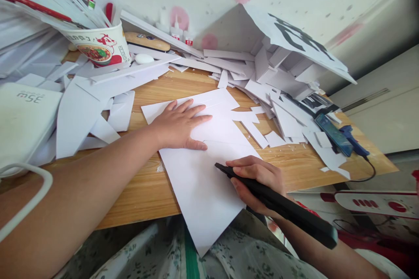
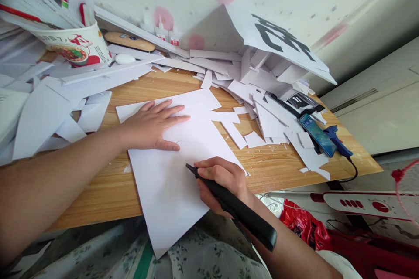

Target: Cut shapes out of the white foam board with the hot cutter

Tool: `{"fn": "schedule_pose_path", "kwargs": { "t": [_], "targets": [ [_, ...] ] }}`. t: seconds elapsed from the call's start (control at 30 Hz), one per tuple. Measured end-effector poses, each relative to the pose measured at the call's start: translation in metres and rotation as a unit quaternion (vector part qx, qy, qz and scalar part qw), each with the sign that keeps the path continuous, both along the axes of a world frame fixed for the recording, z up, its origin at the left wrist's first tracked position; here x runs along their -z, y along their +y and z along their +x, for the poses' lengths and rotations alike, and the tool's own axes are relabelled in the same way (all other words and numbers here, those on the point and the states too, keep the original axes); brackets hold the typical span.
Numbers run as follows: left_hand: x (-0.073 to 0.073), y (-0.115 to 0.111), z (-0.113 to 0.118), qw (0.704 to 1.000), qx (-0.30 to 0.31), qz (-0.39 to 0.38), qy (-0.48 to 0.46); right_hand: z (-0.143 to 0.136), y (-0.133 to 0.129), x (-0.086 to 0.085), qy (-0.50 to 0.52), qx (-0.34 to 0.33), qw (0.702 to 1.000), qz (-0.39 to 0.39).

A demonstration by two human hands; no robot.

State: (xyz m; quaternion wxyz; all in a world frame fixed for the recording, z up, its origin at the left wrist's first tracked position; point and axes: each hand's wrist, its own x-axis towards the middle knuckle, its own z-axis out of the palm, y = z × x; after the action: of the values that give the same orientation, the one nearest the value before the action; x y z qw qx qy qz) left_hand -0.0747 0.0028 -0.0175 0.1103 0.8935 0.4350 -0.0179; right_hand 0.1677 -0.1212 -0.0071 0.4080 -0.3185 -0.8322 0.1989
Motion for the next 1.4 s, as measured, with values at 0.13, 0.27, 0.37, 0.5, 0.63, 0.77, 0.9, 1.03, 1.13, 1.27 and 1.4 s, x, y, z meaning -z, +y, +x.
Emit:
{"fn": "schedule_pose_path", "kwargs": {
  "t": [0.13,0.27,0.37,0.5,0.63,0.77,0.9,1.03,1.13,1.27,1.4],
  "targets": [
    [-0.001,0.000,0.000,1.000,-0.002,-0.001,0.001,0.005,0.000,0.001,-0.005,-0.012,1.000,-0.012],
    [-0.003,-0.001,0.000,1.000,0.003,-0.002,0.005,0.013,0.014,-0.003,-0.009,-0.069,0.997,-0.041],
    [-0.004,-0.001,0.001,1.000,0.003,-0.002,0.010,0.018,0.033,-0.013,-0.008,-0.138,0.985,-0.099],
    [-0.005,0.000,0.001,1.000,0.001,0.001,0.020,0.020,0.055,-0.023,-0.015,-0.215,0.959,-0.183],
    [-0.005,0.001,0.000,0.999,0.008,0.003,0.031,0.021,0.065,-0.020,0.013,-0.255,0.953,-0.166],
    [-0.005,0.001,0.000,0.999,0.015,0.001,0.037,0.025,0.073,-0.014,0.017,-0.285,0.944,-0.168],
    [-0.007,0.000,0.002,0.999,0.007,0.001,0.041,0.026,0.086,-0.017,-0.009,-0.338,0.917,-0.210],
    [-0.011,-0.002,0.003,0.999,0.007,-0.004,0.040,0.027,0.096,-0.021,-0.007,-0.364,0.901,-0.236],
    [-0.010,-0.001,0.002,0.999,0.011,-0.006,0.040,0.029,0.102,-0.021,-0.010,-0.378,0.896,-0.233],
    [-0.003,0.002,0.000,0.999,0.013,-0.001,0.047,0.035,0.109,-0.022,-0.028,-0.390,0.887,-0.245],
    [-0.001,0.004,-0.001,0.998,0.012,0.008,0.058,0.038,0.115,-0.022,-0.033,-0.400,0.877,-0.263]
  ]
}}
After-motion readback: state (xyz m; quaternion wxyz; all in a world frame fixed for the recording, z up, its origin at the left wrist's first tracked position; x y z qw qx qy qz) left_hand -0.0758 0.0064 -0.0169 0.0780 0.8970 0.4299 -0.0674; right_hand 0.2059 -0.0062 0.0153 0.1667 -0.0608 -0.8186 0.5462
